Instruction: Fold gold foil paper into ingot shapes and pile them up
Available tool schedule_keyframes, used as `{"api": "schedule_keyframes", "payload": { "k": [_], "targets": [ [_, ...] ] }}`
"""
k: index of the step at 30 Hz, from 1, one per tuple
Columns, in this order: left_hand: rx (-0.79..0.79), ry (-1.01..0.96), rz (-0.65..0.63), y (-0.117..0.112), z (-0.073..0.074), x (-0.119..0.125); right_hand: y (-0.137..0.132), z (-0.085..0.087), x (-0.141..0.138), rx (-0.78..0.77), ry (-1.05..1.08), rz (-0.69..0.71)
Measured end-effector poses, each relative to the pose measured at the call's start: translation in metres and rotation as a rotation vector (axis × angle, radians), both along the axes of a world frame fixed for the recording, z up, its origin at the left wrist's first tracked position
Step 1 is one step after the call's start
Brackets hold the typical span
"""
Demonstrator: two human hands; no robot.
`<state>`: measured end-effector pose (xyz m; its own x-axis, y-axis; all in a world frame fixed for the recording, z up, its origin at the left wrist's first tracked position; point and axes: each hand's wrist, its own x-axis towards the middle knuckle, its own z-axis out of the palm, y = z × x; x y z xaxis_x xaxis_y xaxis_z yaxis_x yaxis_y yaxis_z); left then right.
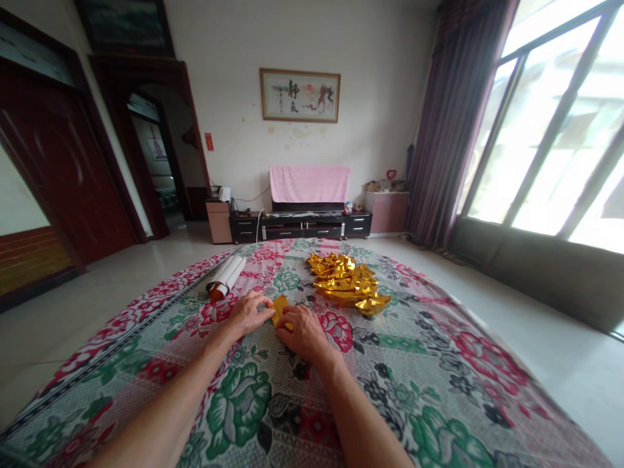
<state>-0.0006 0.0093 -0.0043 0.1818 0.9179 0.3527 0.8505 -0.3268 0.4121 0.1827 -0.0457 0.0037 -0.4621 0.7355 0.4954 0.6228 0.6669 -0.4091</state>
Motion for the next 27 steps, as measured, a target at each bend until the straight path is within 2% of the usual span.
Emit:
{"api": "schedule_keyframes", "payload": {
  "k": [13,18,27],
  "targets": [
    [-0.004,-0.006,0.05,0.0,0.001,0.003,-0.005,0.005,0.001,0.082,-0.155,0.036],
    [-0.007,-0.015,0.082,0.001,0.003,0.005,-0.007,0.003,0.0,0.142,-0.169,0.01],
    [-0.003,-0.006,0.084,0.007,0.004,0.004,-0.01,0.004,-0.002,0.158,-0.202,0.086]
  ]
}}
